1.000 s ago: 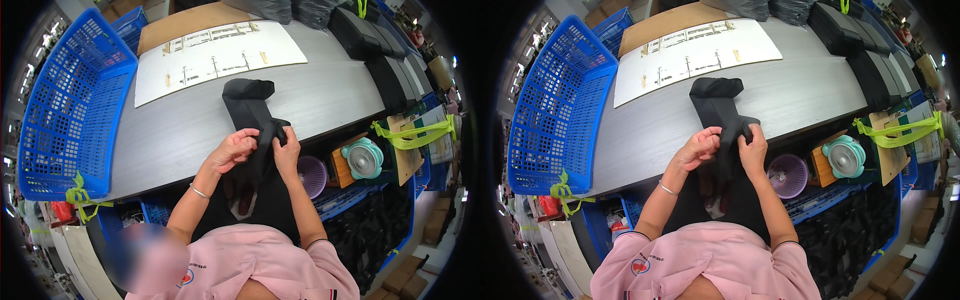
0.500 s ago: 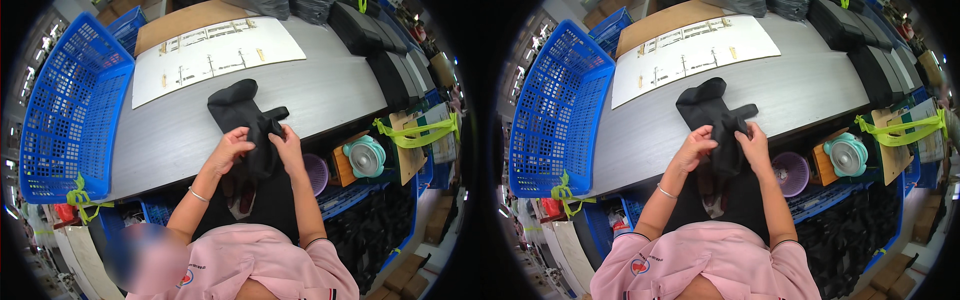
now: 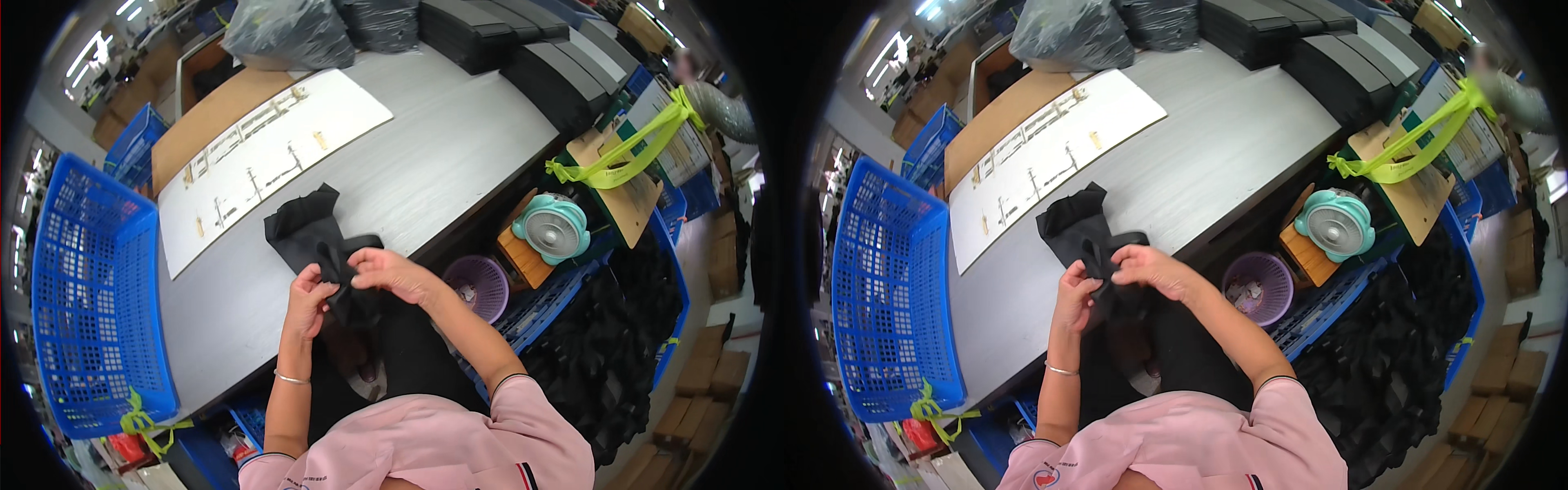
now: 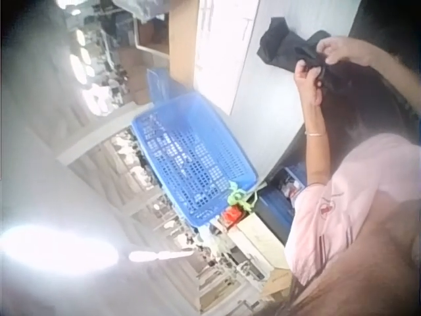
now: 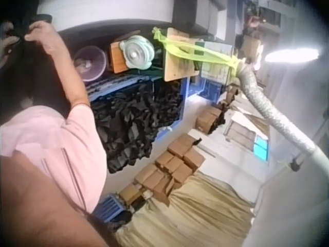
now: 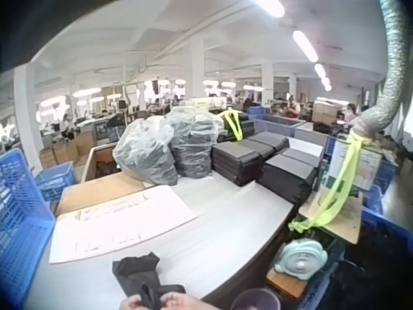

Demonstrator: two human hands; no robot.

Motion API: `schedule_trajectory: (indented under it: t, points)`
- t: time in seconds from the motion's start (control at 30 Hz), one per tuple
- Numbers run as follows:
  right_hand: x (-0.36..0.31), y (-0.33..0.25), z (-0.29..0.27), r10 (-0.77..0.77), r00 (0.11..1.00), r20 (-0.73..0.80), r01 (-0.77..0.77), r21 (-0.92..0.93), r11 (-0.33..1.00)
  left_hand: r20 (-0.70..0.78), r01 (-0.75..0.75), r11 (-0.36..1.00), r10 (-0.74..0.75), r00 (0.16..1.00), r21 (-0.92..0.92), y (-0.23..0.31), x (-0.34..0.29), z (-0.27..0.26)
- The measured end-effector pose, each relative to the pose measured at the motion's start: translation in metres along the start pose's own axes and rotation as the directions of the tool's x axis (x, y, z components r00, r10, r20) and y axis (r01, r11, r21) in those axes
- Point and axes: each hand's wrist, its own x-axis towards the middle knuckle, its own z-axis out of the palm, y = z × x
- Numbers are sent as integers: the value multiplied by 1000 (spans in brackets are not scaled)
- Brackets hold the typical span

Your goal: Inspect and fold black fabric components at a workstation.

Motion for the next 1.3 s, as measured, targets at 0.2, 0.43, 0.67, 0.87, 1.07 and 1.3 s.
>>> schedule_trajectory:
  t: [0.2,0.43,0.67,0.87,1.07,1.3]
  points:
    - [-4,-23,-23,-921,356,159,59,-987,-148,-72,-422,423,769,635,802,19,6,20]
    - [-37,-107,-133,-669,720,-187,81,-934,348,-193,-338,542,702,685,769,9,3,33]
    - [-137,-269,-326,-986,139,88,-648,-745,-158,-287,-274,671,599,747,689,-19,-10,-10]
    - [-168,-328,-392,-983,173,-66,-819,-564,-106,-364,-212,732,541,758,648,-22,-7,-12]
    - [-185,-360,-391,-978,171,-120,-817,-571,-73,-343,-202,695,559,754,690,-19,-7,-5]
    - [-168,-341,-349,-976,168,138,-808,-548,-216,-337,-180,677,558,758,714,-26,-8,-11]
